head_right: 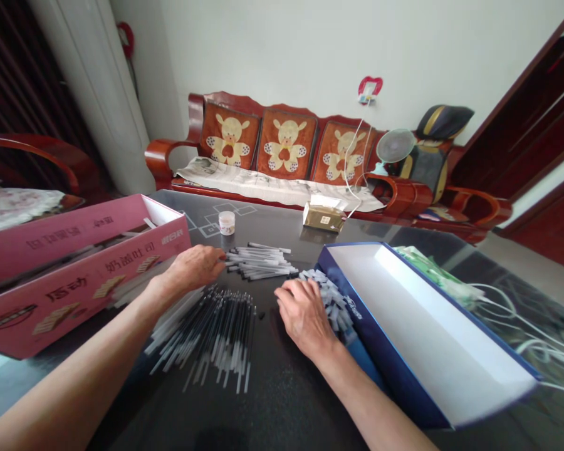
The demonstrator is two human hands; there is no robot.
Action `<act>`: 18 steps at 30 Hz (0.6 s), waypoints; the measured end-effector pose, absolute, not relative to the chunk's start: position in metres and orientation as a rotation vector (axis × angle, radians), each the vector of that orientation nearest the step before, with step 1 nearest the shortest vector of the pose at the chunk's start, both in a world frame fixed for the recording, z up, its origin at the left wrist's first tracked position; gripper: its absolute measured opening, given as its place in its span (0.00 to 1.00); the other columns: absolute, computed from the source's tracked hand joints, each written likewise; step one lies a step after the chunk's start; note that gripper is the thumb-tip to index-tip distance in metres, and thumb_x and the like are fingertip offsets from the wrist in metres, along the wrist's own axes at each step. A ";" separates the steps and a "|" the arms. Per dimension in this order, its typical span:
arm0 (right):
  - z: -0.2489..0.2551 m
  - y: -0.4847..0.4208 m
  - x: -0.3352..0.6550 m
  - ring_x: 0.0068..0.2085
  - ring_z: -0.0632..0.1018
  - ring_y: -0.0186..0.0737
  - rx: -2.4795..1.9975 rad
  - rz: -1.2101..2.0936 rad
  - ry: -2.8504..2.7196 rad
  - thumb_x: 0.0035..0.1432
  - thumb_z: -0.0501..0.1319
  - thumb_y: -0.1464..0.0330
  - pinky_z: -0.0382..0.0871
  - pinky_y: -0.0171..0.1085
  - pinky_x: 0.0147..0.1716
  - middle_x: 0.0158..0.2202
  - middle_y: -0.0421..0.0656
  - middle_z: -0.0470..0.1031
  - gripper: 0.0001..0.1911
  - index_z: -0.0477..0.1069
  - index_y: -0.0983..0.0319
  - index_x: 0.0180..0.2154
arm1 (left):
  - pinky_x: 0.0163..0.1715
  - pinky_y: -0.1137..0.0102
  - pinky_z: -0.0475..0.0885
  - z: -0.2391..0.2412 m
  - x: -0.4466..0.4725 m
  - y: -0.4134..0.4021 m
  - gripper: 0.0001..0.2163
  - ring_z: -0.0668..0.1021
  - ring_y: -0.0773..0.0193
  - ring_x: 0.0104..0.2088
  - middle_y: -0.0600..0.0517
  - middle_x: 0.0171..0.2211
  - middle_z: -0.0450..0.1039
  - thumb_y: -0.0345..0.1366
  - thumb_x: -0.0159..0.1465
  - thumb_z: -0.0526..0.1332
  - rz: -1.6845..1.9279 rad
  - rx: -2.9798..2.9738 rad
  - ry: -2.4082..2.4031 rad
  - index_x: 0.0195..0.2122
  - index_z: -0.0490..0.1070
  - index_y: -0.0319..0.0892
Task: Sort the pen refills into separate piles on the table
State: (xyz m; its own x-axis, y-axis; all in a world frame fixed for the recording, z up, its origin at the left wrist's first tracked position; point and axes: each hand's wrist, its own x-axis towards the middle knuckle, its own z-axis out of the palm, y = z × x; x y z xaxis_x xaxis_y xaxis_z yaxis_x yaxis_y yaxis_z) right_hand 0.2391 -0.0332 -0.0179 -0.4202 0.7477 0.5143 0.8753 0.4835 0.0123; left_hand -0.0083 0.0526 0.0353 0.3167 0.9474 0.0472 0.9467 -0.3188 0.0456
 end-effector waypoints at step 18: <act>-0.033 0.024 0.191 0.42 0.70 0.47 -1.510 -0.424 -2.111 0.58 0.57 0.72 0.58 0.44 0.45 0.37 0.48 0.73 0.07 0.72 0.62 0.39 | 0.37 0.67 0.71 0.015 0.008 0.055 0.14 0.80 0.56 0.36 0.43 0.31 0.78 0.35 0.61 0.52 0.364 2.432 1.766 0.31 0.77 0.40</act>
State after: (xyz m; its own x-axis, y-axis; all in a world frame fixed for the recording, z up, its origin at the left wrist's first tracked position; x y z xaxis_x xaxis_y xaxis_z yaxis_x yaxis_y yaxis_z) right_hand 0.1915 0.0240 -0.0334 -0.2544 0.7838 0.5665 0.9417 0.3341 -0.0394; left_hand 0.0078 0.0548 0.0152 0.2932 0.9477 0.1262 0.9203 -0.3156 0.2312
